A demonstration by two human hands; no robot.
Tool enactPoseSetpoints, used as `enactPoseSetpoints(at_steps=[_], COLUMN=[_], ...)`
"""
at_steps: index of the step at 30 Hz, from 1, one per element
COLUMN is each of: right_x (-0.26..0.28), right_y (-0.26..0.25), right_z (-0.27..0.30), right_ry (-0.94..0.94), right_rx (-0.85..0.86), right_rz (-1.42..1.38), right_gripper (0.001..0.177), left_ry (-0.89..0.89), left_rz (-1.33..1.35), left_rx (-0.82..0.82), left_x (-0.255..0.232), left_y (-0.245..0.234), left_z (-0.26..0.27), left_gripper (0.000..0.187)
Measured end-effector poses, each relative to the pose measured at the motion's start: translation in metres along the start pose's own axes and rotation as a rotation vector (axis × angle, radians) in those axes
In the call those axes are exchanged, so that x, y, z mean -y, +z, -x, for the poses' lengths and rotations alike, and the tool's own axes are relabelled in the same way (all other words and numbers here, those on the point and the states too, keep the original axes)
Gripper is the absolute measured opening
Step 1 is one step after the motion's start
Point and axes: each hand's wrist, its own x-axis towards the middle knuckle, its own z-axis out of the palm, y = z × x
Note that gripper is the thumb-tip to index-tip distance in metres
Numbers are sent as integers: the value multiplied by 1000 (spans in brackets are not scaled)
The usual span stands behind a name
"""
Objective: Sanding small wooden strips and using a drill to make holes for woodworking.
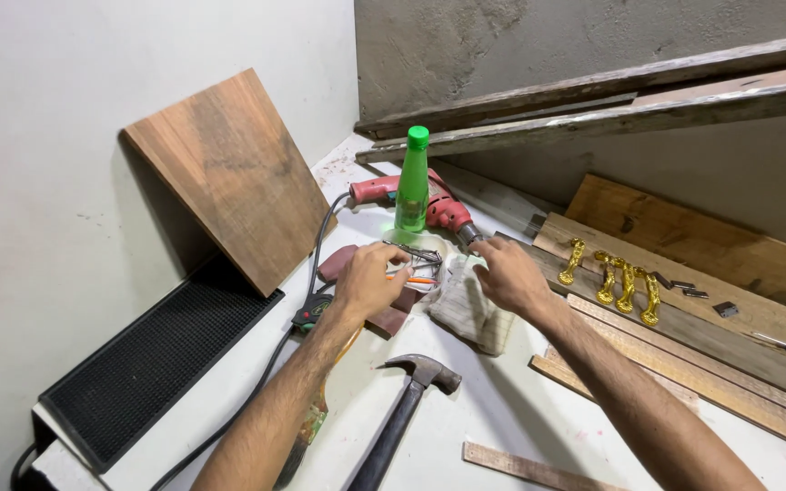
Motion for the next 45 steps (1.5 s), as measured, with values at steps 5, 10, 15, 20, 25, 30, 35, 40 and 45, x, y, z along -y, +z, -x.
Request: enactPoseSetpoints(at_steps=[5,10,15,20,25,30,35,40,45], right_x=[-27,-37,-27,-9,-18,-26,-41,-24,-6], right_y=[-4,13,33,31,46,56,58,26,-17], right_z=[-49,-103,-139,-158,-175,-191,-186,-161,-136], right_ry=[-13,-29,-6,96,139,119,98,84,30], right_rx=[-12,-39,-12,49,86,110,115,43,-99], right_rz=[-99,-168,-252,-296,-342,-390,-481,-536,-544], right_gripper=[45,63,88,98,107,125,113,92,92], left_ry=[-82,-151,-223,-238,-224,-264,-240,-224,-212], left_rz=[-55,-92,7,51,65,89,87,117,49], left_rx=[-49,-8,50,80,35,32,18,32,30], left_x=[30,51,60,62,58,55,59,56,48], left_y=[7,19,31,42,42,38,39,27,15], left_z=[-48,-89,-108,-116,-125,-124,-124,-125,-126], left_gripper=[32,70,100,95,86,79,74,72,78])
